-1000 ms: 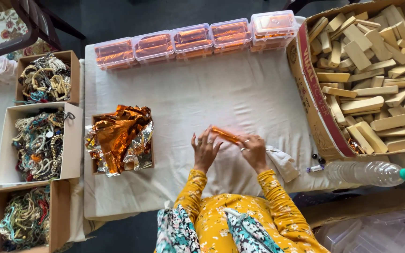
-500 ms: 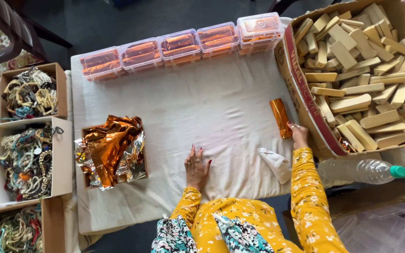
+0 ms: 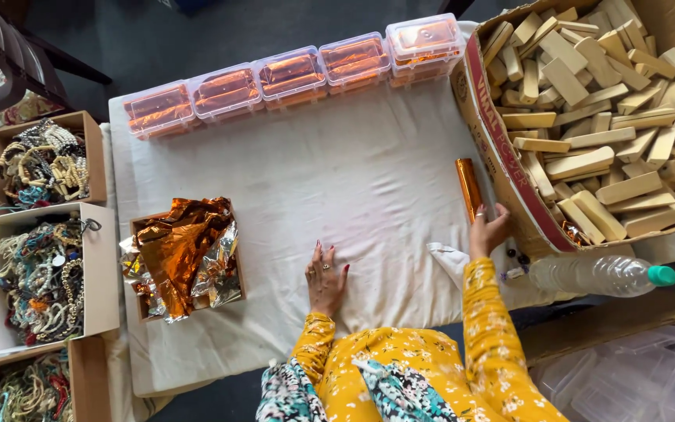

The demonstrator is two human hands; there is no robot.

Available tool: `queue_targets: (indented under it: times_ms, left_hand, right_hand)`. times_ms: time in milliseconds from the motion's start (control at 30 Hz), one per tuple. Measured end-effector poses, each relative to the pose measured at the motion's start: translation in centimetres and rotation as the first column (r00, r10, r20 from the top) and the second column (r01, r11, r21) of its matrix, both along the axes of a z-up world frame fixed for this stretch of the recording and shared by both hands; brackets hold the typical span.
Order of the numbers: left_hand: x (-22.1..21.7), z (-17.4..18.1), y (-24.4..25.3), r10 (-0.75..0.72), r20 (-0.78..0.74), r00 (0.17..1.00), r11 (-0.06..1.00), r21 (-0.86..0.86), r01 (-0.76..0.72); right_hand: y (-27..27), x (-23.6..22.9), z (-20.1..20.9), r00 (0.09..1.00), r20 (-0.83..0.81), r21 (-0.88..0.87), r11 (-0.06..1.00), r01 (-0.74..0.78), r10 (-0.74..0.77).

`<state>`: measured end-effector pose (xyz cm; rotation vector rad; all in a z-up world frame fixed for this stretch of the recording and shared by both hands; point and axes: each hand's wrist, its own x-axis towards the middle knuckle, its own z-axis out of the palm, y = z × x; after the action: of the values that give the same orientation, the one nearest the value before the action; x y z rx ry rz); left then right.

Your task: The person wipes wooden blocks with a white cloth, then wraps them individually in foil and places them into an orange tray.

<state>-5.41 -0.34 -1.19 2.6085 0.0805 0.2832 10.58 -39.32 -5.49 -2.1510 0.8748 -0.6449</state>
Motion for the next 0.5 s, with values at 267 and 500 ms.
queue_targets:
  times_ms: [267, 500]
  left_hand:
    - [-0.1, -0.4, 0.0, 0.001, -0.015, 1.000, 1.000, 0.024, -0.001]
    - [0.0, -0.5, 0.1, 0.011, -0.029, 1.000, 1.000, 0.016, -0.011]
  right_hand:
    - [1.8, -0.8, 15.9, 0.886, 0.201, -0.396, 0.862, -0.317, 0.418]
    - [-7.9, 6.5, 14.9, 0.967, 0.024, -0.477, 0.853, -0.212, 0.254]
